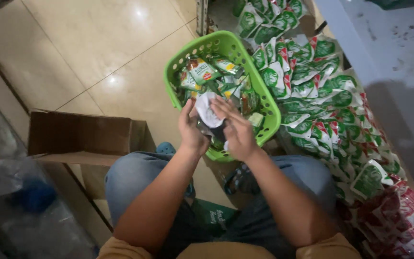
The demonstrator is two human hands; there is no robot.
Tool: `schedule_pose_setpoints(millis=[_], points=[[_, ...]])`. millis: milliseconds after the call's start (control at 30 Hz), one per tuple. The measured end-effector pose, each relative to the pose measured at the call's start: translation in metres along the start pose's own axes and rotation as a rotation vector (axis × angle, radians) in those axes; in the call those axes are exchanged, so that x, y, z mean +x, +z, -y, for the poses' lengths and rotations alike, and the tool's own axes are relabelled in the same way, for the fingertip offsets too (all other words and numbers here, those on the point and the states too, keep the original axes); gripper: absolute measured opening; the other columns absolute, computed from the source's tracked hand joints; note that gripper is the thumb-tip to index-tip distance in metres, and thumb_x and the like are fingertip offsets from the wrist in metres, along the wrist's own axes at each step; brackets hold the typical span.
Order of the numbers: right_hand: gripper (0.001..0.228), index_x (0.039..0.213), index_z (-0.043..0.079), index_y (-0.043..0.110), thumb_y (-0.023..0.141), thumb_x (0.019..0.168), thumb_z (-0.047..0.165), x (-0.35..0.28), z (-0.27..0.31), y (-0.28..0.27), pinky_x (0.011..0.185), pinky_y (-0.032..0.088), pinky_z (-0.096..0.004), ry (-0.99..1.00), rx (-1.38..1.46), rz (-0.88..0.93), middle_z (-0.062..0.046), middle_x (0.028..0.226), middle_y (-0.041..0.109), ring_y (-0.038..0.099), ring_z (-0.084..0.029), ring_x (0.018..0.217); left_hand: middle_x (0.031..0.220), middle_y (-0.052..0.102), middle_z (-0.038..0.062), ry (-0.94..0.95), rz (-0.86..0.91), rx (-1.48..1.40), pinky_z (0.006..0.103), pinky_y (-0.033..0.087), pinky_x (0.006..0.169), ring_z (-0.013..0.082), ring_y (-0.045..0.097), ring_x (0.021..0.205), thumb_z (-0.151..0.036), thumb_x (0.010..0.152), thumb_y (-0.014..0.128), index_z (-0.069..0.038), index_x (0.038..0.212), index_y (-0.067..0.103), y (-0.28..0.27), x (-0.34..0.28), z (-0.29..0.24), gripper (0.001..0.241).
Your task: Wiping down pouches of food products with a cloth while stocking or cleaning shelves.
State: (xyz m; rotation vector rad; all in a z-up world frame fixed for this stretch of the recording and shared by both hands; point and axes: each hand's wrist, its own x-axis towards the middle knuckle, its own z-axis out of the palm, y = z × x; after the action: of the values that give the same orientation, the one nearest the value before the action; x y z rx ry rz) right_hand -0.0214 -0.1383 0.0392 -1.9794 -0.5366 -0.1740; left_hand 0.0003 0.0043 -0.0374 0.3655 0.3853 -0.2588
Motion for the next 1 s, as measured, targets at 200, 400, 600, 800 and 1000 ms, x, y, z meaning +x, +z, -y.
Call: schedule_pose_setpoints(millis=[200,400,600,800,1000], points=[[0.059,0.124,-0.005,0.072,0.033,0.112,0.038,-0.018,-0.041,-0.008,0.106,0.050,-0.047,0.631,0.425,-0.215,-0.025,0.123,0.075,0.070,-0.034,0.114,0.137,0.063,0.010,0.103,0.016,0.105,0.0417,0.045,0.108,0.0262,0.060,0.123,-0.050,0.103,0.047,-0.002,0.142,0.057,0.023,-0.007,-0.014,0.063],[0.050,0.125,-0.003,0.064,0.034,0.118,0.036,-0.006,0.014,0.003,0.122,0.042,-0.048,-0.086,0.126,-0.070,-0.024,0.137,0.065,0.061,-0.036,0.134,0.135,0.065,0.013,-0.025,0.050,-0.014,0.0407,0.048,0.106,0.0276,0.064,0.119,-0.051,0.102,0.043,-0.003,0.144,0.057,0.027,-0.011,-0.013,0.065],[0.052,0.133,-0.005,0.063,0.035,0.114,0.034,-0.011,0.009,0.013,0.130,0.032,-0.051,-0.133,0.039,0.009,-0.020,0.145,0.062,0.052,-0.038,0.147,0.106,0.073,0.014,-0.062,0.156,-0.047,0.0405,0.056,0.088,0.0283,0.070,0.093,-0.054,0.102,0.053,-0.002,0.124,0.065,-0.012,0.001,0.004,0.058],[0.064,0.142,-0.007,0.057,0.033,0.111,0.043,0.004,0.003,0.002,0.127,0.034,-0.050,-0.128,0.014,0.000,-0.025,0.151,0.054,0.047,-0.042,0.149,0.108,0.071,0.008,-0.026,-0.020,0.121,0.0379,0.054,0.089,0.0222,0.069,0.096,-0.041,0.102,0.062,-0.007,0.121,0.067,0.001,-0.001,0.018,0.040],[0.057,0.124,-0.007,0.065,0.034,0.111,0.039,-0.027,-0.042,0.005,0.115,0.046,-0.047,-0.082,-0.023,-0.184,-0.025,0.129,0.067,0.064,-0.040,0.126,0.125,0.070,0.010,0.122,-0.031,0.059,0.0395,0.048,0.106,0.0232,0.064,0.117,-0.039,0.104,0.057,-0.003,0.130,0.065,-0.003,0.005,0.022,0.045]])
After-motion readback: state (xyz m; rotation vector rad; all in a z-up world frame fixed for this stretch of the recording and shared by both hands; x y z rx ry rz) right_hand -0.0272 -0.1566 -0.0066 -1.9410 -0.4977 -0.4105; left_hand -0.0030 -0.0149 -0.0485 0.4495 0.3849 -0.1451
